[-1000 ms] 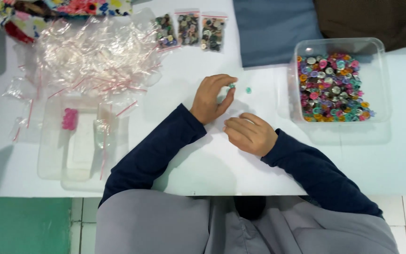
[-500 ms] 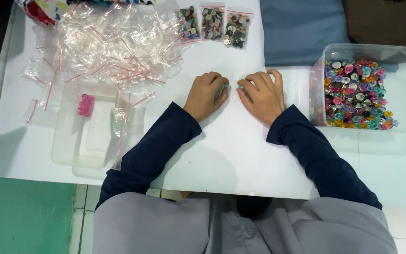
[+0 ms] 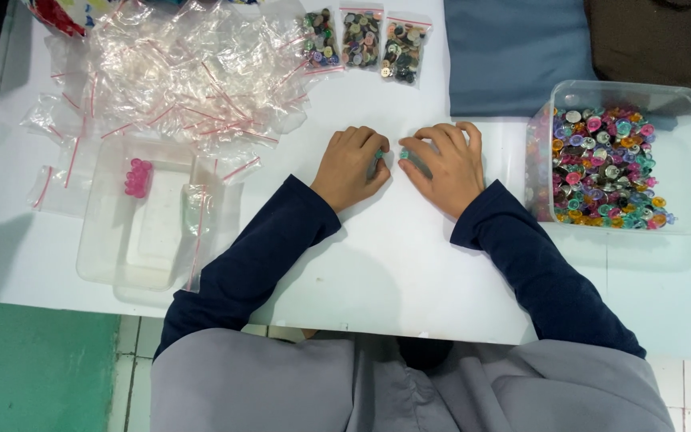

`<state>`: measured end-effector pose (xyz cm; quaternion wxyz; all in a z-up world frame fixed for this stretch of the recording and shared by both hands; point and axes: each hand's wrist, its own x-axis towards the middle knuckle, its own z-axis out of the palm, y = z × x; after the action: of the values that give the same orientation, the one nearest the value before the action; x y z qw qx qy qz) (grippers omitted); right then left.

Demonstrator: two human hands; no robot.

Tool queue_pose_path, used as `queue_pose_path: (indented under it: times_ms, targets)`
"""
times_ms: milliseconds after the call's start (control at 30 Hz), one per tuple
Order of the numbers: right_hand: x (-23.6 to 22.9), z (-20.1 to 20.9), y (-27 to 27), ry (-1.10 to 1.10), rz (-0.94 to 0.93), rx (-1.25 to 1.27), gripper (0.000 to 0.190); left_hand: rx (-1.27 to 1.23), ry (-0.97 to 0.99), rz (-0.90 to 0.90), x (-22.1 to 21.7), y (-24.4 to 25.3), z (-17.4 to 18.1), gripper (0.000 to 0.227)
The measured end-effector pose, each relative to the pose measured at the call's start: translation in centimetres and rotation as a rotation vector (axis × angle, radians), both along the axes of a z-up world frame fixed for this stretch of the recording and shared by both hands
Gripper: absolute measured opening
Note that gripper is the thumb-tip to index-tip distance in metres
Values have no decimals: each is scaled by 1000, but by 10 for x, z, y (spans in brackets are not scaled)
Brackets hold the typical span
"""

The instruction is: Sorting small colorful buttons from a plastic container into individual zip-lock bags.

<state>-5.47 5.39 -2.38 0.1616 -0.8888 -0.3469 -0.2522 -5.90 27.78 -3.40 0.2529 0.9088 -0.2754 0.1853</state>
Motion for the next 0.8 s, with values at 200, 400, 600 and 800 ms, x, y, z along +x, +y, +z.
queue_pose_path:
  times_ms: [200,400,600,800]
  targets:
    - [-4,4,-5,79,-42,54,21,29,6,25,0,0,0,19]
    - [1,-8,-26,71,-89,75,11,44,23,54,-1,0,4,17]
    - [0,-6,-25,83,-53,95,8,50,28,54,-2,1,2,16]
    - [0,-10,-28,99,-64,84,7,52,41,47,-3,1,3,16]
